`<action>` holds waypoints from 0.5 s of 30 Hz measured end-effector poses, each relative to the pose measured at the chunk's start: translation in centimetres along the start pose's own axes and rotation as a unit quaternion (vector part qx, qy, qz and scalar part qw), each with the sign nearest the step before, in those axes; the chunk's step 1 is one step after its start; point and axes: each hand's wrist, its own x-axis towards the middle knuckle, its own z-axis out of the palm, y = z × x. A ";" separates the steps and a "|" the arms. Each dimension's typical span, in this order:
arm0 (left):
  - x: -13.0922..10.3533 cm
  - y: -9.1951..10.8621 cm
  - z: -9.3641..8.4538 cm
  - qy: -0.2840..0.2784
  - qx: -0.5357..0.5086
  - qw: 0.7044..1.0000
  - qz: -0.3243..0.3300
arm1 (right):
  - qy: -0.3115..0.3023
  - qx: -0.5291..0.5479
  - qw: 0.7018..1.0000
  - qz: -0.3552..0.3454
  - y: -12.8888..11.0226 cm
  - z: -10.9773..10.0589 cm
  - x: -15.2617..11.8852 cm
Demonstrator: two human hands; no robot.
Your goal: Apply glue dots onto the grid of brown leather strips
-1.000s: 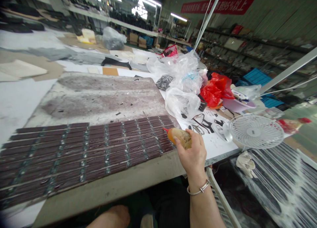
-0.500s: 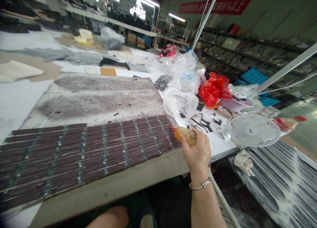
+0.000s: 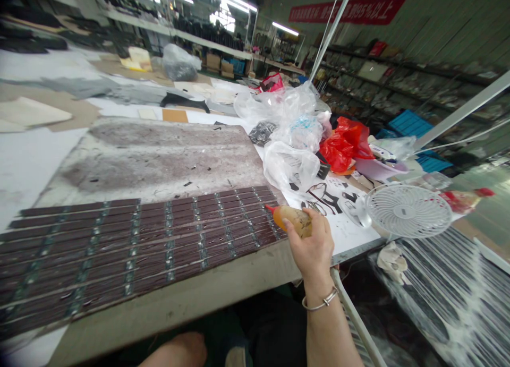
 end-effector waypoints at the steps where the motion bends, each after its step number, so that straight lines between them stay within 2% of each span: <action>1: 0.2 -0.1 0.2 -0.004 0.005 1.000 0.002 | -0.002 0.031 0.999 0.028 0.0 0.1 0.0; 3: 0.9 -0.2 0.6 -0.017 0.017 1.000 0.005 | 0.018 0.137 0.983 0.119 0.3 0.4 0.1; 4: 1.3 -0.2 0.8 -0.024 0.024 0.999 0.007 | 0.035 0.212 0.961 0.176 0.5 0.5 0.3; 6: 2.4 -0.2 1.4 -0.038 0.040 0.998 0.008 | 0.065 0.376 0.881 0.278 1.0 0.8 0.6; 8: 3.5 0.0 1.9 -0.045 0.056 0.997 0.007 | 0.077 0.498 0.794 0.341 1.6 0.9 1.0; 10: 4.4 0.1 2.3 -0.044 0.070 0.997 0.005 | 0.061 0.563 0.732 0.379 2.1 0.9 1.4; 12: 4.9 0.2 2.5 -0.039 0.080 0.996 -0.002 | 0.026 0.604 0.687 0.404 2.3 0.9 1.6; 14: 4.9 0.4 2.6 -0.031 0.081 0.996 -0.020 | -0.024 0.634 0.658 0.405 2.0 0.9 1.6; 15: 4.8 0.7 2.6 -0.028 0.084 0.996 -0.032 | -0.046 0.643 0.654 0.397 1.5 0.8 1.5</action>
